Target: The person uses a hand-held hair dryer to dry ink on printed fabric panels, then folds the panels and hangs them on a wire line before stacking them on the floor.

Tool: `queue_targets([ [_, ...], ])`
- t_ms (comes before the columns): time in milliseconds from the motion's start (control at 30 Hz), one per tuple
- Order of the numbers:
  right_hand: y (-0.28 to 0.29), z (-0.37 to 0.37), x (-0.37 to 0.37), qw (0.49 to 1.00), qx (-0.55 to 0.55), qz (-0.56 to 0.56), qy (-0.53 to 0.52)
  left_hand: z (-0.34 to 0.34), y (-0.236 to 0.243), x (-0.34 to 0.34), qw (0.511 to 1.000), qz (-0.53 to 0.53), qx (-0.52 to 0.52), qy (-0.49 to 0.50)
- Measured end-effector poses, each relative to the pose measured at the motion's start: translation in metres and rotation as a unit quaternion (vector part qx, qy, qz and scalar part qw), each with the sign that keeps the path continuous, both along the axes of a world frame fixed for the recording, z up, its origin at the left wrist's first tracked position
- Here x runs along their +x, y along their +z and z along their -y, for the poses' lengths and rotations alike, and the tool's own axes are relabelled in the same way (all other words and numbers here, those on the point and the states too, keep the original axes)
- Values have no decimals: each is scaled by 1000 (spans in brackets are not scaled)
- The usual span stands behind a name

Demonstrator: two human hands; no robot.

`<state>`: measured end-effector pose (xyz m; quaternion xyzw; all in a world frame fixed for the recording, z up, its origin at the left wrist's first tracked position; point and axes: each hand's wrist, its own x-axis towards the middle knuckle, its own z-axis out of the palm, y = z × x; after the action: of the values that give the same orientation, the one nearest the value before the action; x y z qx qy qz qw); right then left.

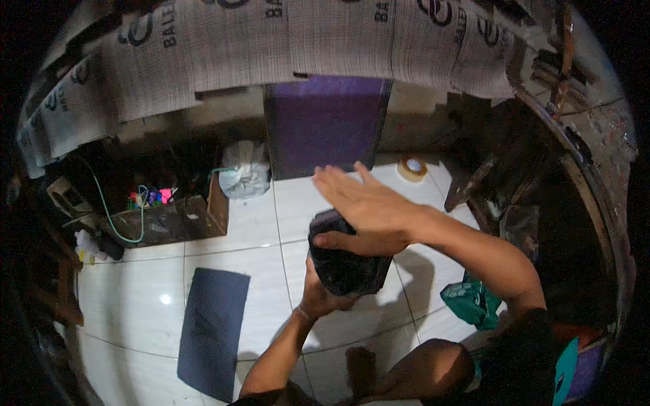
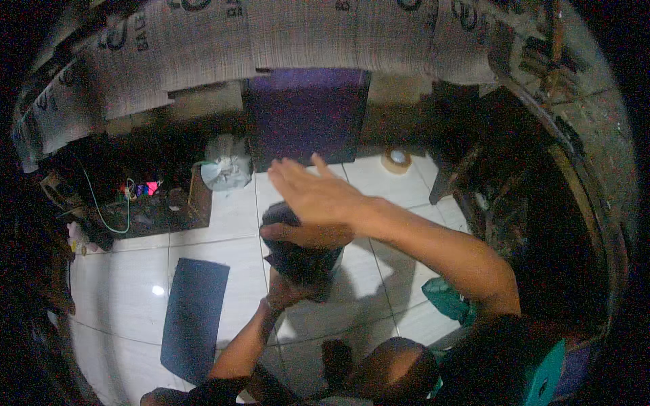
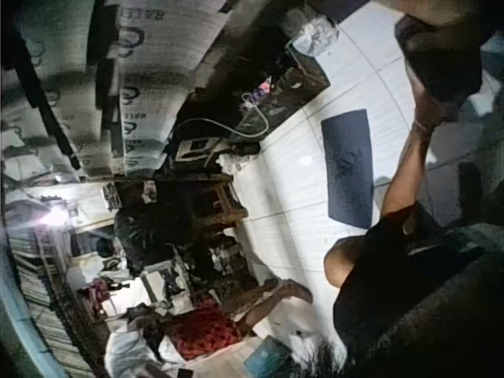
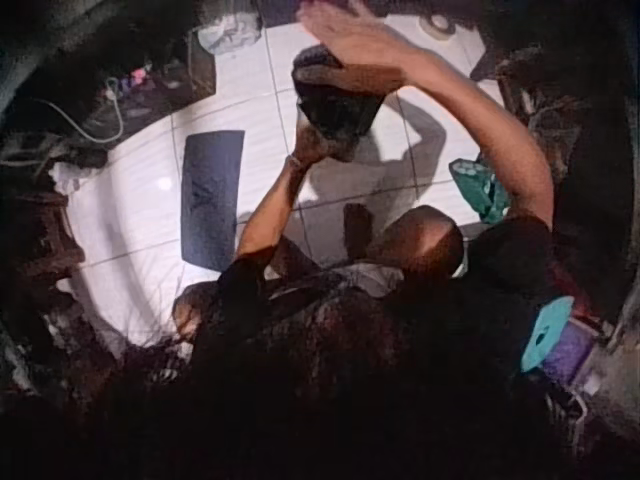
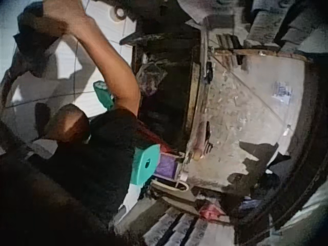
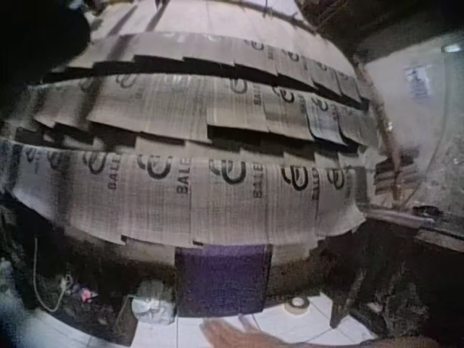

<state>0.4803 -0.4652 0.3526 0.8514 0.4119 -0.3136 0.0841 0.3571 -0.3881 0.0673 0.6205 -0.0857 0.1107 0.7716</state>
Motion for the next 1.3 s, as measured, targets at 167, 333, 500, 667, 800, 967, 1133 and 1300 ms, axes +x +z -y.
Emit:
queue_targets([
  [167, 66, 7, -28, 886, 385, 253, 46, -25, 30, -16, 936, 97, 320, 112],
  [333, -41, 1, -33, 982, 149, 112, 27, -9, 15, -17, 976, 47, 195, 78],
  [500, -28, 27, -2, 969, 209, 66, 114, 2, 35, -12, 964, 16, 228, 137],
  [667, -15, 27, 12, 999, 12, -42, -1, 14, 20, -10, 956, 75, 240, 153],
  [800, -17, 28, 5, 997, 51, 23, 49, 11, 21, -16, 948, 120, 263, 131],
  [967, -30, 72, -10, 984, 161, 24, 70, -20, -11, -12, 973, 89, 210, 30],
  [1133, -16, 81, -31, 980, 195, -34, 21, -37, -86, 0, 970, 3, 234, 58],
  [1300, -7, 112, -37, 981, 186, 26, -40, -18, -94, 34, 919, -64, 387, -23],
])
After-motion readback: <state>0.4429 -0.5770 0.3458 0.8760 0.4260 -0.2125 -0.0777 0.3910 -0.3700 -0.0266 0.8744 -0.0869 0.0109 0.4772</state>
